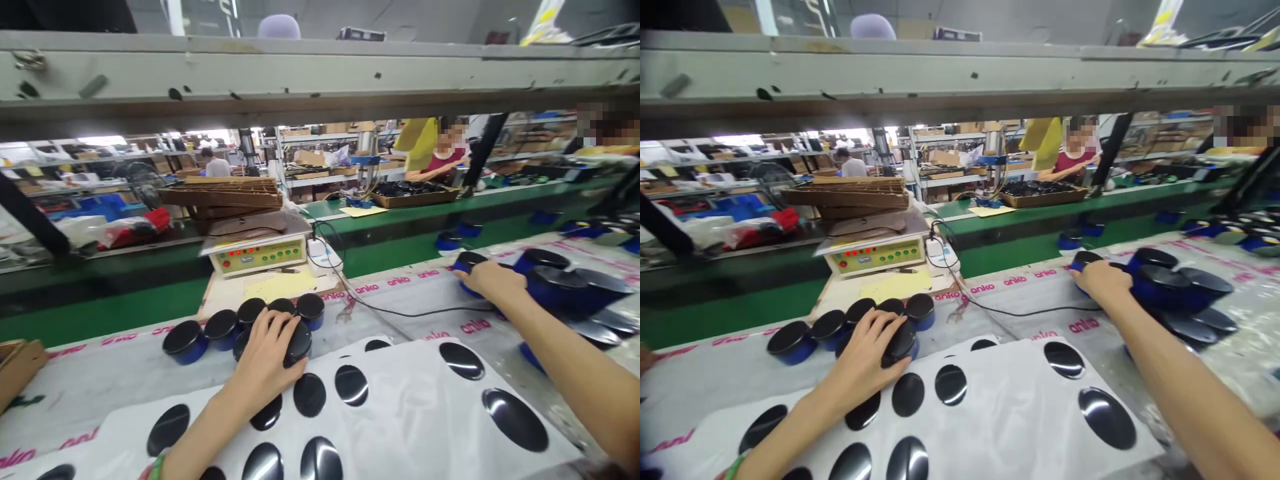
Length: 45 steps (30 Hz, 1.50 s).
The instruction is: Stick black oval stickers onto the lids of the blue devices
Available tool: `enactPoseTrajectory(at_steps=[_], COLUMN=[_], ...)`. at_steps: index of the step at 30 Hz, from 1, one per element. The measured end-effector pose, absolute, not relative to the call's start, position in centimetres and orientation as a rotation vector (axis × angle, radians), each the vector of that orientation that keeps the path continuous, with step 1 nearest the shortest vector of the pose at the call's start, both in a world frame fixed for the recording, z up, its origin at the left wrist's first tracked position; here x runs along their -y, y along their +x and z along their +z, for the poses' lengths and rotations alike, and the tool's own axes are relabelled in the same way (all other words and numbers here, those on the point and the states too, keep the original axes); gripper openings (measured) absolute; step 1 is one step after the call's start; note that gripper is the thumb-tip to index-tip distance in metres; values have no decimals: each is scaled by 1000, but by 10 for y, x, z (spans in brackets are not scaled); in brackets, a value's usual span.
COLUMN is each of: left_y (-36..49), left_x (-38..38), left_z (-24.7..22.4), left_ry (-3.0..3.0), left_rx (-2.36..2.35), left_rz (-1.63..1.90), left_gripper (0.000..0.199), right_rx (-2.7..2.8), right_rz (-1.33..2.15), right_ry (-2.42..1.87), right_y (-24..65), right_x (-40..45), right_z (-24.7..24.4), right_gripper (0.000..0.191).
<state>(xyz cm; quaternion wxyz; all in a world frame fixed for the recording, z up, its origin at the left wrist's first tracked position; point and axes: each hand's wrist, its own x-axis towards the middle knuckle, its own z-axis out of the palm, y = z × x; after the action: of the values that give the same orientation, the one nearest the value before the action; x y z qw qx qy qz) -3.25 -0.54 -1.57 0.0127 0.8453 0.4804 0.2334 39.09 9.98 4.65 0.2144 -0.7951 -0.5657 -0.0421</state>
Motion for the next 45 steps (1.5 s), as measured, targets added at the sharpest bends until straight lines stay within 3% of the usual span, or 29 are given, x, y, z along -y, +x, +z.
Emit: enactPoseTrajectory(at_steps=[5,7,9,11,14,19,28,32,38,41,45], left_y=[-36,-29,-17,-4,3,-17,-29,-26,-26,-28,-34], left_x=[19,33,47,60,73,88,98,100,107,108,108], left_z=[5,23,43,60,73,69,71,73,67,60,56], left_ry=[2486,2231,1741,1225,792,456,346,455,871,1191,1854], left_rx=[-1550,-1451,-1197,-887,-669,-592,-691,-698,-949,-1084,-1358], left_rz=[703,782,932,1021,992,1051,1342,1334,1383,1416,1430], left_gripper=[65,60,51,55,59,51,30,38,57,65,75], right_rx=[1664,1829,2009,2177,2274,2382,2362,2324,2346,2343,2349], right_rz=[104,236,440,817,1117,473,-148,-235,-486,-472,92], right_ry=[-2179,-1993,-1721,-1205,-595,-614,-461,-495,-607,-580,-556], right_y=[361,328,285,242,194,166,155,155,153,150,149], right_x=[-87,-69,-43,-14,20,35,58,58,64,63,53], right_z=[59,67,77,88,104,111,102,96,93,90,77], right_gripper=[30,38,46,55,45,22,13,12,26,17,18])
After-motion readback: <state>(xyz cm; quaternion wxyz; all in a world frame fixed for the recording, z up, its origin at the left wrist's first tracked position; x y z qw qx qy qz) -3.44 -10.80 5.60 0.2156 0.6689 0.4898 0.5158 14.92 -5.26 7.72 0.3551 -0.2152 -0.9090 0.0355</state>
